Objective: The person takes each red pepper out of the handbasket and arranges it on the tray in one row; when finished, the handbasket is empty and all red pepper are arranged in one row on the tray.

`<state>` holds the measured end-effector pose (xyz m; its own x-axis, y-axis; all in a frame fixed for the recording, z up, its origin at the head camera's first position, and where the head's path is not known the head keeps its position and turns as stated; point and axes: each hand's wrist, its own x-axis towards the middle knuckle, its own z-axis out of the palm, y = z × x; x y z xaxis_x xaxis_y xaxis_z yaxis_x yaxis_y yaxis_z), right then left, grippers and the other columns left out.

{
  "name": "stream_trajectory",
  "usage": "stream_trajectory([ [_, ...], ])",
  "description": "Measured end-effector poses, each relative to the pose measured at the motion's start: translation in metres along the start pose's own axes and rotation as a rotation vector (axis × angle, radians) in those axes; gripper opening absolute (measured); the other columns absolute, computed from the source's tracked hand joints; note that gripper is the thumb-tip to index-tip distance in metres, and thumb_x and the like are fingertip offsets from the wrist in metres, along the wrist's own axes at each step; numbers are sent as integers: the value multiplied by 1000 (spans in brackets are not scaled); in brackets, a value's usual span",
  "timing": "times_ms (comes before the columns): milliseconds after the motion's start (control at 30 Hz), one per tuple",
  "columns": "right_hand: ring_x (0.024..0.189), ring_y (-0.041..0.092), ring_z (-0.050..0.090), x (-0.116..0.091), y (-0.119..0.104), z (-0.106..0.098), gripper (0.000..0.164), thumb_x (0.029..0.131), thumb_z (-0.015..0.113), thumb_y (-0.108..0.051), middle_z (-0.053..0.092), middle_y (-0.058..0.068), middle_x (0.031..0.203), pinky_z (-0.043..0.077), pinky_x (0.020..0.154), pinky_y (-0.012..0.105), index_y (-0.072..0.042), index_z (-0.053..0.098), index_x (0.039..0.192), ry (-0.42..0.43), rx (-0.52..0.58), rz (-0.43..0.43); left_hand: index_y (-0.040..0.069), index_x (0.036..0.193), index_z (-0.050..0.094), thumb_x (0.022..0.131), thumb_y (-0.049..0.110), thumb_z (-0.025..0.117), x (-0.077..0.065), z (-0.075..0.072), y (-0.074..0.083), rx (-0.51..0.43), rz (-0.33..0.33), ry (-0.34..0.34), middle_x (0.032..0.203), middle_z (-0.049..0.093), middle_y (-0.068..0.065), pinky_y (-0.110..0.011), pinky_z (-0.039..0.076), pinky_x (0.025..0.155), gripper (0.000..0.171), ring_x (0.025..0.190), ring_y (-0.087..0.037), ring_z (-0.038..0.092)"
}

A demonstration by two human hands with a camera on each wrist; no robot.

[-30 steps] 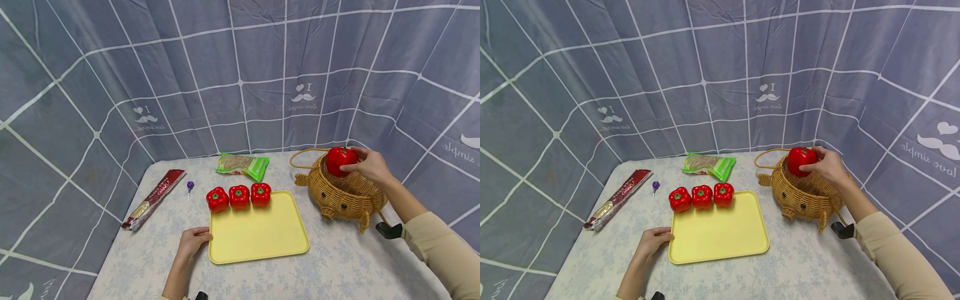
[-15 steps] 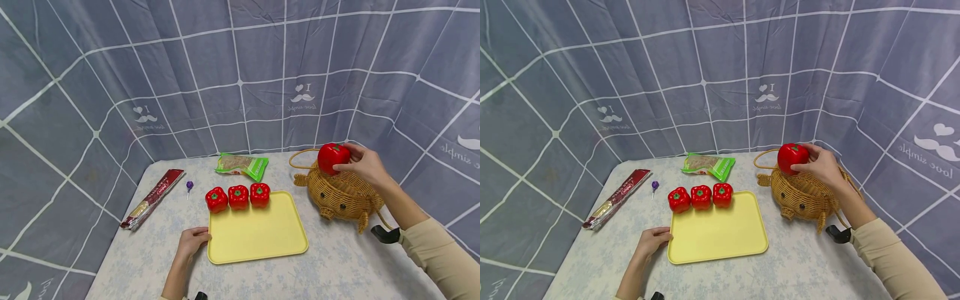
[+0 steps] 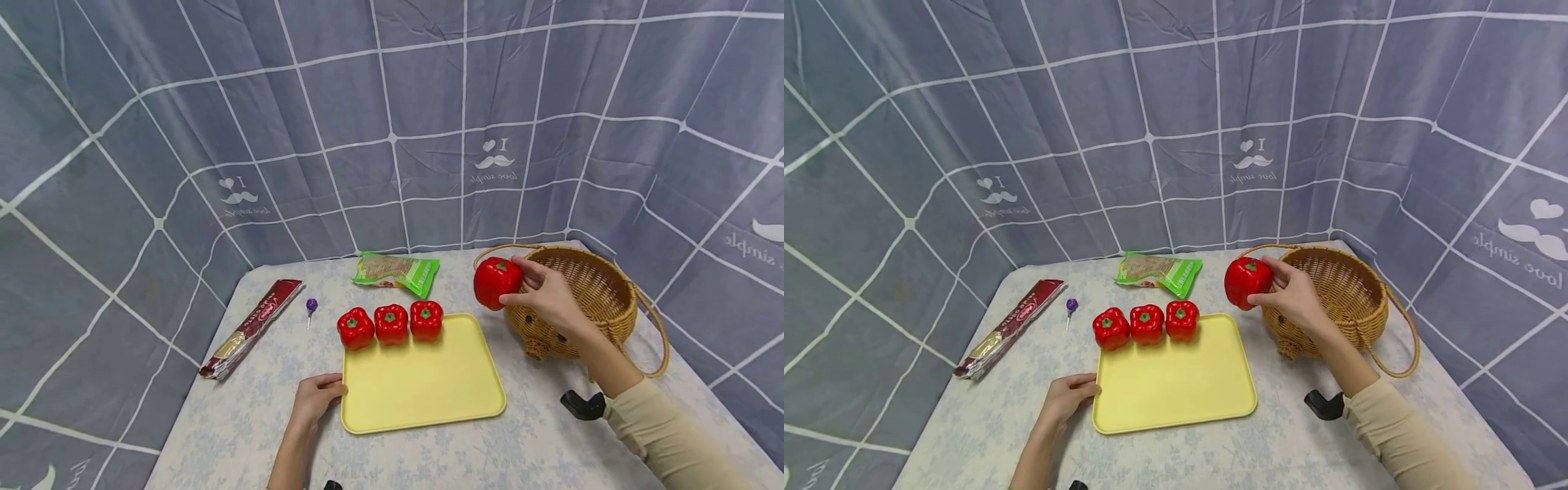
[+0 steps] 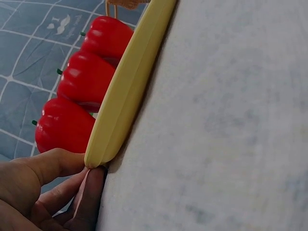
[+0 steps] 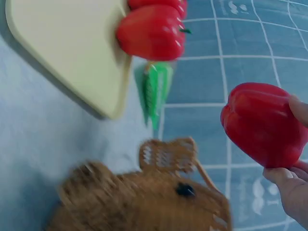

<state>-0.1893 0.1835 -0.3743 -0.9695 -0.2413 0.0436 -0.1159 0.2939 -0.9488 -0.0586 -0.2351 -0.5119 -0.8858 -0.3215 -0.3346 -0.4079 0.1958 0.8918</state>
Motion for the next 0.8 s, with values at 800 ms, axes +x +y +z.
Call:
stream_trajectory([
  [800, 129, 42, 49, 5, 73, 99, 90, 72, 86, -20, 53, 26, 138, 38, 109, 57, -3, 40, 147, 252, -341, 56, -10, 111, 68, 82, 0, 72, 0, 1, 2, -14, -15, -4, 88, 73, -9, -28, 59, 70, 32, 78, -11, 68],
])
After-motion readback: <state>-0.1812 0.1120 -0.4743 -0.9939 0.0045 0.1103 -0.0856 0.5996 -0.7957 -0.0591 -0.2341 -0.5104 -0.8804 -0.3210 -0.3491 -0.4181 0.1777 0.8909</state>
